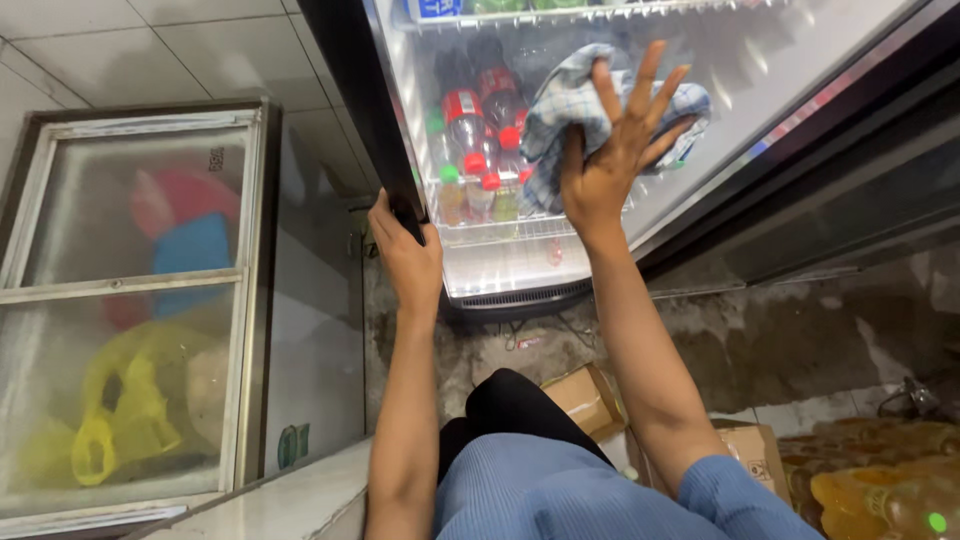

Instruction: The person cleans the glass doors of a chest freezer and a vertical display refrigerator using a cloth. They wipe the surfaces of the chest freezer first, then move to the vertical unit, cleaning the glass doors and the frame. The person handles the cloth with both hands throughout the task.

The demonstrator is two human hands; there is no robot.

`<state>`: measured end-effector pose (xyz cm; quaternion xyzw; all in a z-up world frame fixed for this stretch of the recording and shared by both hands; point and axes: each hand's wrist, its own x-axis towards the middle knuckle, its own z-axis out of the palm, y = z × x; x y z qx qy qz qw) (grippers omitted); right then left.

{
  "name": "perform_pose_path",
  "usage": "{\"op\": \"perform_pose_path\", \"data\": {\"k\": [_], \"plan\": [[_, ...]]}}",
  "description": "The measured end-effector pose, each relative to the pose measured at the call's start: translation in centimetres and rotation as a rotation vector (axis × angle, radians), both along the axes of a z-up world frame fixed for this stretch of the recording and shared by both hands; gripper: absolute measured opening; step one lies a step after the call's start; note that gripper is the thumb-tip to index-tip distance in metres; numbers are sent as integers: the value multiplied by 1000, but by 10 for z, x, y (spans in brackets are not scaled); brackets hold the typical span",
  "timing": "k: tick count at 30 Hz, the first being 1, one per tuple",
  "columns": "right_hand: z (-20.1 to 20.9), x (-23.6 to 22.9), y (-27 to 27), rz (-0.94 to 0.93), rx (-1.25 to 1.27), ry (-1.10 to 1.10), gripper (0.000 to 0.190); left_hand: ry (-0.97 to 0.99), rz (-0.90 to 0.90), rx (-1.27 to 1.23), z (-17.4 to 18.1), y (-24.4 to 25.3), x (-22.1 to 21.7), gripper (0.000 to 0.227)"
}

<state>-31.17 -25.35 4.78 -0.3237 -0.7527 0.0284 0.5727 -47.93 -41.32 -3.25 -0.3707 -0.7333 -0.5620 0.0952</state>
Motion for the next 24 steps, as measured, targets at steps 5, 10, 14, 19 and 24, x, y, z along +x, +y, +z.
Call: {"op": "perform_pose_path", "data": {"k": [5, 10, 14, 19, 24], "plan": [[-32, 42, 57, 0, 45, 198, 66, 35, -18, 17, 0, 1, -3, 62], [-60, 106, 127, 403, -177, 756, 63, 42, 2, -8, -3, -6, 6, 63], [-62, 91, 144, 32, -184, 673, 71, -52, 23, -88, -4, -30, 33, 66], [-85, 37, 50, -15, 44, 57, 85, 82, -99, -5, 2, -53, 48, 101], [-118, 75, 65, -25, -78, 263, 80, 197, -195, 153, -7, -54, 40, 104]]}}
